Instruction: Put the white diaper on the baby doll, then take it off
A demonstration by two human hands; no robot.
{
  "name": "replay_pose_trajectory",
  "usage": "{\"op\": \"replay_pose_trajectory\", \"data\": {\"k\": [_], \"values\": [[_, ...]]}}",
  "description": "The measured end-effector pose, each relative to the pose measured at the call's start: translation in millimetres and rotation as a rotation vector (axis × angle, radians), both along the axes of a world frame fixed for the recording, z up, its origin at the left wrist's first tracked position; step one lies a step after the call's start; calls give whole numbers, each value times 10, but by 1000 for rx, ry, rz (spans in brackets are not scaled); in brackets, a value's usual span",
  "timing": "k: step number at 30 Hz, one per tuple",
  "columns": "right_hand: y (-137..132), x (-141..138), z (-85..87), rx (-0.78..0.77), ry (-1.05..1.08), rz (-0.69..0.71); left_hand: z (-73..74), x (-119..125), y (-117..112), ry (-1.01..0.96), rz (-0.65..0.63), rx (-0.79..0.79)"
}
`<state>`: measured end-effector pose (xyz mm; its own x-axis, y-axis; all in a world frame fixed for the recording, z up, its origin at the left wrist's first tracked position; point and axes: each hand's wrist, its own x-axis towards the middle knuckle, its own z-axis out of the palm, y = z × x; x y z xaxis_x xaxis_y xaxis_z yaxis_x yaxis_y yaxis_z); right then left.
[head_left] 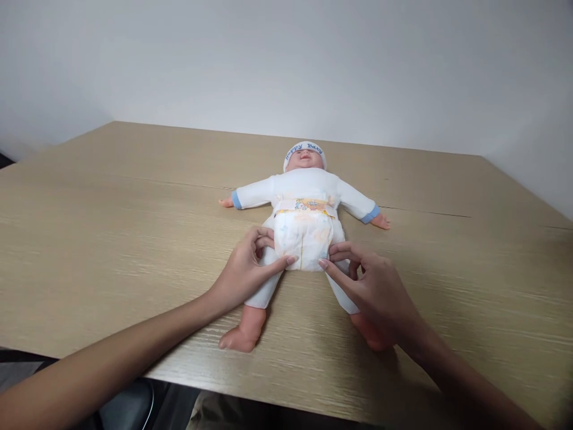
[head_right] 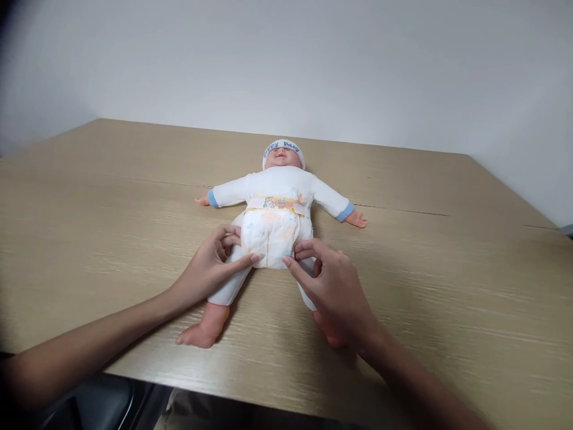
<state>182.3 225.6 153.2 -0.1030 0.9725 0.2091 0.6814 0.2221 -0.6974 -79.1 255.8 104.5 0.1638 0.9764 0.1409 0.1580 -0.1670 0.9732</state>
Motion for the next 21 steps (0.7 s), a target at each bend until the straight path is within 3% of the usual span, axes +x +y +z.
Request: {"op": "replay_pose_trajectory", "data": {"k": [4,6,13,17,21], "values": [[-31,-88,1,12,-45,38,110,-36,17,232,-47,56],[-43,-136,1,9,-27,65,183,-39,28,249,-105,27],[-49,-131,-35,-204,230,11,268,-86,58,-141,-259,-285],[-27,-81,-68,-257,267,2,247,-109,82,-151,-267,-307],[-12,-96,-99,-206,262,-12,238,-102,106,-127,-263,-260]]}}
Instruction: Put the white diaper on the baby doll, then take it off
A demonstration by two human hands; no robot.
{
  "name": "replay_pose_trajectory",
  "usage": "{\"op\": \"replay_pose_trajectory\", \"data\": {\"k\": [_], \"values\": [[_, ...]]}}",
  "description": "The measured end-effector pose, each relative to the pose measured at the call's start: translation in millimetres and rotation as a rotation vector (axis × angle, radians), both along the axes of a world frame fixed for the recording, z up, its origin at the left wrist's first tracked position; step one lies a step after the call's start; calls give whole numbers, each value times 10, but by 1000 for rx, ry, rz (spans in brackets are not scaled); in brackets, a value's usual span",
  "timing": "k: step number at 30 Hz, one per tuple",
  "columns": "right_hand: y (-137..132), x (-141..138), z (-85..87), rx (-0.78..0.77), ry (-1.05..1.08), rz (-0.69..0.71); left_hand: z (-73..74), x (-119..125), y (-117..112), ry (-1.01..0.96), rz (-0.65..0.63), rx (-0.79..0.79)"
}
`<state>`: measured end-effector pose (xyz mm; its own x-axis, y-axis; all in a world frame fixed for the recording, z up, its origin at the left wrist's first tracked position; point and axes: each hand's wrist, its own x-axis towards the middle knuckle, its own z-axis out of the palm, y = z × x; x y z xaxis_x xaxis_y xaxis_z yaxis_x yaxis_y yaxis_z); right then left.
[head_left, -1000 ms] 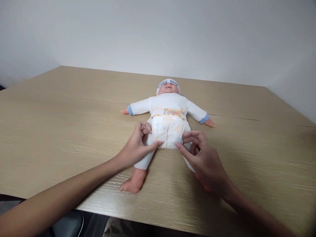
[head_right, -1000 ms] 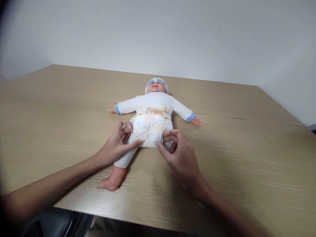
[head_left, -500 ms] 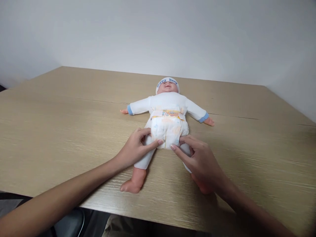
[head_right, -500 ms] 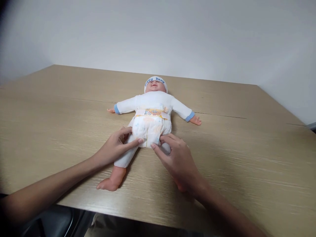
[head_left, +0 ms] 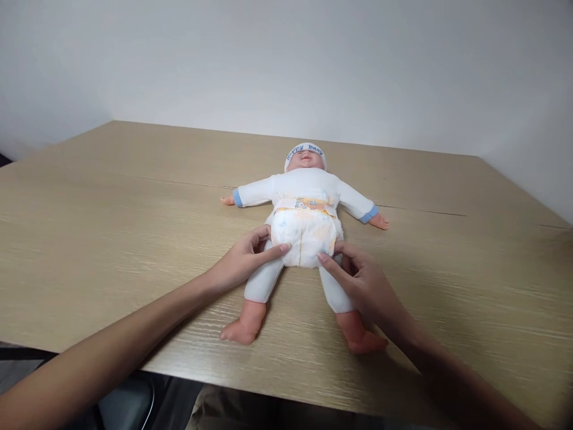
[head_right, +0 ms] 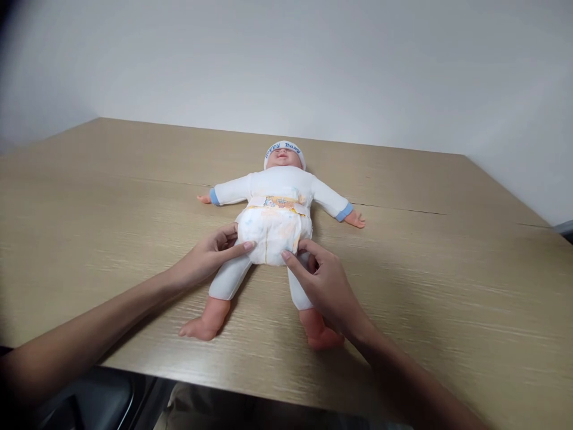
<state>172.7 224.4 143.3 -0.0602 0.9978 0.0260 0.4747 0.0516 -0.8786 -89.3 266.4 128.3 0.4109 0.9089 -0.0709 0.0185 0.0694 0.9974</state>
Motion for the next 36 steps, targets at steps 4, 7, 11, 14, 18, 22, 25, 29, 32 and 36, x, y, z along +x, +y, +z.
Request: {"op": "replay_pose_trajectory", "data": {"k": [4,7,11,14,18,22,25,29,32,36], "values": [[-17,-49,-32,69,-18,-48,-26,-2,20,-6,4,16],[-44,-71,-38,93,-25,-79,-48,-12,39,-38,6,-1],[-62,-56,-27,77,-12,-87,-55,-32,78,-85,-1,-45],[-32,-12,-10,-7,75,-53,-51,-48,114,-116,-19,-86],[39,64,27,-135,215,45,-62,-56,140,-122,6,-96],[0,152,103,-190,289,86,-65,-77,80,-155,20,-79],[-120,252,194,-220,322,98,-37,-158,-10,-127,-9,-37],[-162,450,234,-173,239,89,15,-342,-42,18,17,88],[61,590,129,29,105,-86,16,-434,127,233,168,318],[652,651,-94,558,-316,-323,-72,-391,640,629,411,755]]}}
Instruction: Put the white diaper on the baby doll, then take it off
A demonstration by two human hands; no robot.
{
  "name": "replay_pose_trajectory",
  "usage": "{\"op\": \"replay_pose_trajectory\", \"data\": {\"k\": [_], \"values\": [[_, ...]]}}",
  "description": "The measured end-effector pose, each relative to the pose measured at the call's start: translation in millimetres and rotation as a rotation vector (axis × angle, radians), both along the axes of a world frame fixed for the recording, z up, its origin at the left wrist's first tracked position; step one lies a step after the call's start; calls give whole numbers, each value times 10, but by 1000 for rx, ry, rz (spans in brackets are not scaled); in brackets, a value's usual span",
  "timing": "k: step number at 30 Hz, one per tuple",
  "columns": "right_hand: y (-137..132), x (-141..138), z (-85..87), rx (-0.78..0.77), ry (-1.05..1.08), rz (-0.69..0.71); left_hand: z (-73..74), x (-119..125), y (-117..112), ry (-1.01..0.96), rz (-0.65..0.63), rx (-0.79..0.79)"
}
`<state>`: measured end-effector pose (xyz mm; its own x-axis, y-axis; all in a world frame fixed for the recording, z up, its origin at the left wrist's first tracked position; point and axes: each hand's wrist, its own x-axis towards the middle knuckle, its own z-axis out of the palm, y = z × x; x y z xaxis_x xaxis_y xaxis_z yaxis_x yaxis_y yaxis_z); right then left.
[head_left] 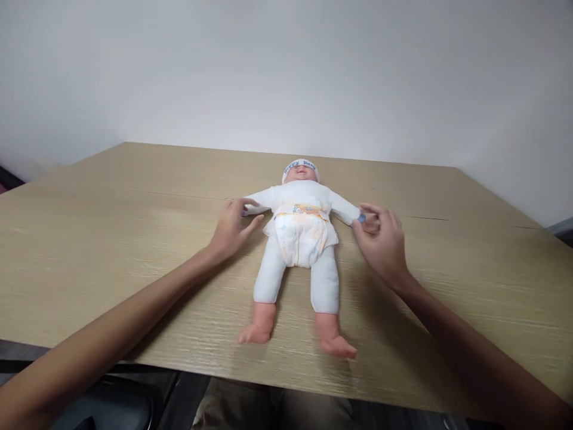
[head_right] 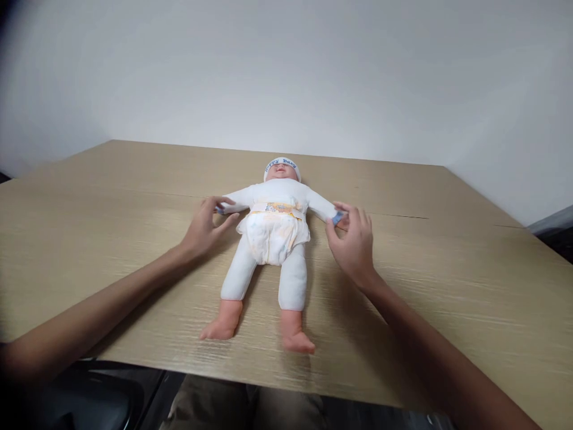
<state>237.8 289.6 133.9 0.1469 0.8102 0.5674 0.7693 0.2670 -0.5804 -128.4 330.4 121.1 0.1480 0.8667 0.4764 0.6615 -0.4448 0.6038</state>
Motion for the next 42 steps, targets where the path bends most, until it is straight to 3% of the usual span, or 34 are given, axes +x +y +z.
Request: {"op": "replay_pose_trajectory", "data": {"k": [3,7,11,17,20,22,27,30,32,34,37,40,42], "values": [[434,-21,-150,72,-373,-24,-89,98,414,229,87,76],[728,-8,-314,6,-437,38,-175,142,703,356,95,-12],[745,69,-382,1,-334,71,-213,85,739,347,73,-37],[710,-50,-313,-84,-251,-4,-199,124,751,359,130,-53],[734,-192,-236,-156,-220,-55,-84,238,669,260,166,-135],[729,-246,-148,-237,-190,-74,70,318,526,121,182,-209],[378,-203,287,-298,-23,63,663,370,-188,-133,170,-292],[-86,-162,621,-268,64,213,951,323,-879,-128,136,-253],[-437,-140,799,-268,54,277,994,308,-1448,-128,137,-237],[-797,-110,909,-254,-1,332,878,309,-2071,-148,153,-247],[-1389,-53,945,-254,-53,448,469,290,-3000,-133,146,-371],[-2066,-57,831,-323,-28,564,17,183,-3788,-14,46,-531],[-2509,-129,666,-379,-3,610,-194,65,-4188,76,18,-619]]}}
